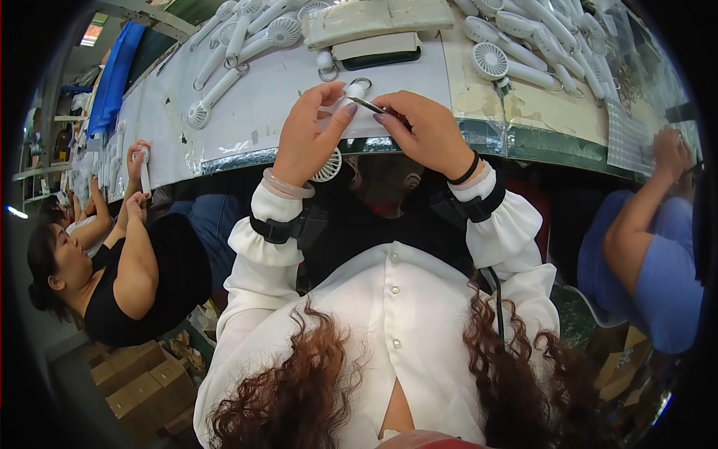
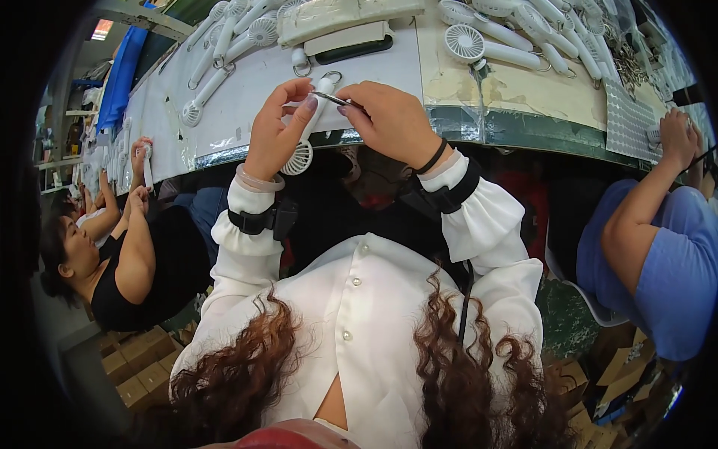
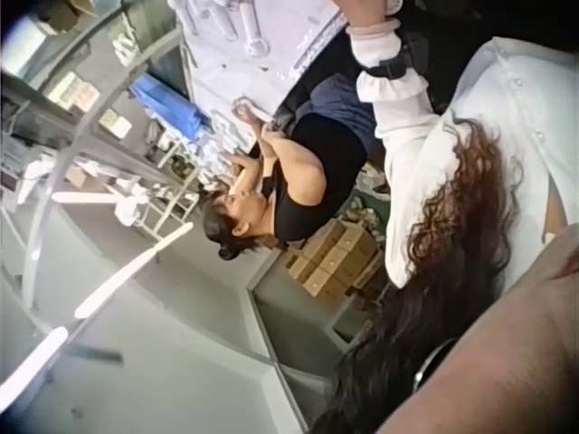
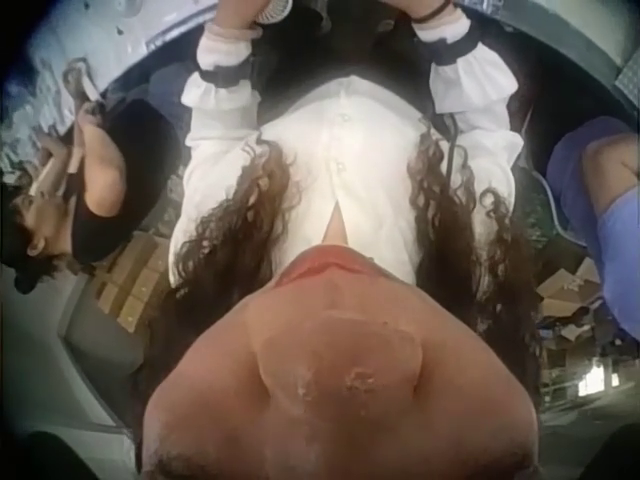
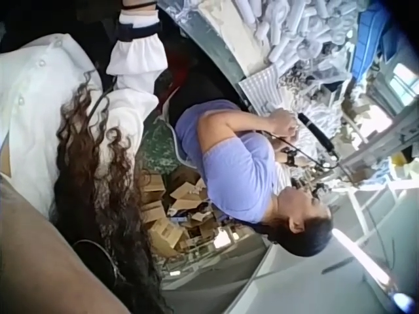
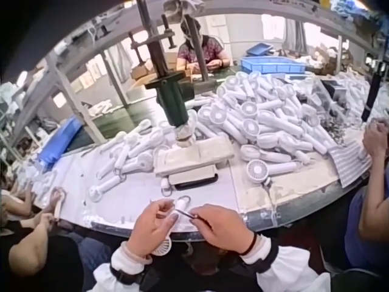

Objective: Assembling small white handheld fans by fitting plastic components and using an electric screwdriver.

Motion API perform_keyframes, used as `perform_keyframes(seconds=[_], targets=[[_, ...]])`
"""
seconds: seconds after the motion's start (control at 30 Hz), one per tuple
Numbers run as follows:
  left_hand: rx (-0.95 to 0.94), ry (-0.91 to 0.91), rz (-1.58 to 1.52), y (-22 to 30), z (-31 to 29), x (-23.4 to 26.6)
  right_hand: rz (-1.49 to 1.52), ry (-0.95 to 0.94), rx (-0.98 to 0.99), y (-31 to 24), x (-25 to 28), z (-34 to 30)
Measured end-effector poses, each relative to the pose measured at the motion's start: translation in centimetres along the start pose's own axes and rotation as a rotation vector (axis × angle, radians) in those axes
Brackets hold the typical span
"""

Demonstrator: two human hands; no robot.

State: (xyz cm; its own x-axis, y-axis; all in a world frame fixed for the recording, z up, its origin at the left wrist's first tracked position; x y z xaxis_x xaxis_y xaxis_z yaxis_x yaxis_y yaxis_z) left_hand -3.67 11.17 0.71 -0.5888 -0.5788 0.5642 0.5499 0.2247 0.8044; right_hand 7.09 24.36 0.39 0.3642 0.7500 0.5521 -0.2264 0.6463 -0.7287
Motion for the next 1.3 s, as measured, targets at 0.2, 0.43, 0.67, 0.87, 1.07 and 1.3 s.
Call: perform_keyframes(seconds=[0.2, 0.43, 0.67, 0.87, 1.07, 1.3], targets=[[0.139, -0.081, -0.242, -1.9, -0.2, -0.3, 0.016, -0.013, 0.077, -0.3, -0.5, 0.0], [0.109, 0.136, -0.211, -3.9, -0.3, 3.0, 0.001, -0.022, 0.021, 0.1, 0.4, -0.2], [0.044, 0.297, 0.402, -1.3, -0.7, 4.1, -0.376, 0.050, -0.078, -0.4, 1.0, -0.8], [0.005, 0.192, 0.456, 0.0, -1.1, 3.0, -0.442, 0.065, -0.047, -0.5, 0.5, -0.9], [-0.033, 0.116, 0.372, 1.7, -1.5, 0.7, -0.462, 0.082, -0.039, -0.7, 0.3, -0.8], [0.031, 0.046, 0.402, 1.2, -1.6, -0.1, -0.491, 0.073, -0.051, -1.0, 0.2, -0.7]])
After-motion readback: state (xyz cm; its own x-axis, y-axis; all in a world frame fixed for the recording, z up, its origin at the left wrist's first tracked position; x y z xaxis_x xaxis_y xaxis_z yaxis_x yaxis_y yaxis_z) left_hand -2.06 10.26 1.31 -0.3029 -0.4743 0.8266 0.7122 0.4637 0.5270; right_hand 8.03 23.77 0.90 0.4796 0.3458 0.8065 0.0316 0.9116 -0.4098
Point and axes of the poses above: each hand's wrist, its own z-axis towards the middle knuckle, its own x-axis out of the back of the hand, y = z × x, the point moved 7 cm from there along z, towards the middle knuckle, and after that the axes turned 6 degrees about -y, right-handed, at the moved point
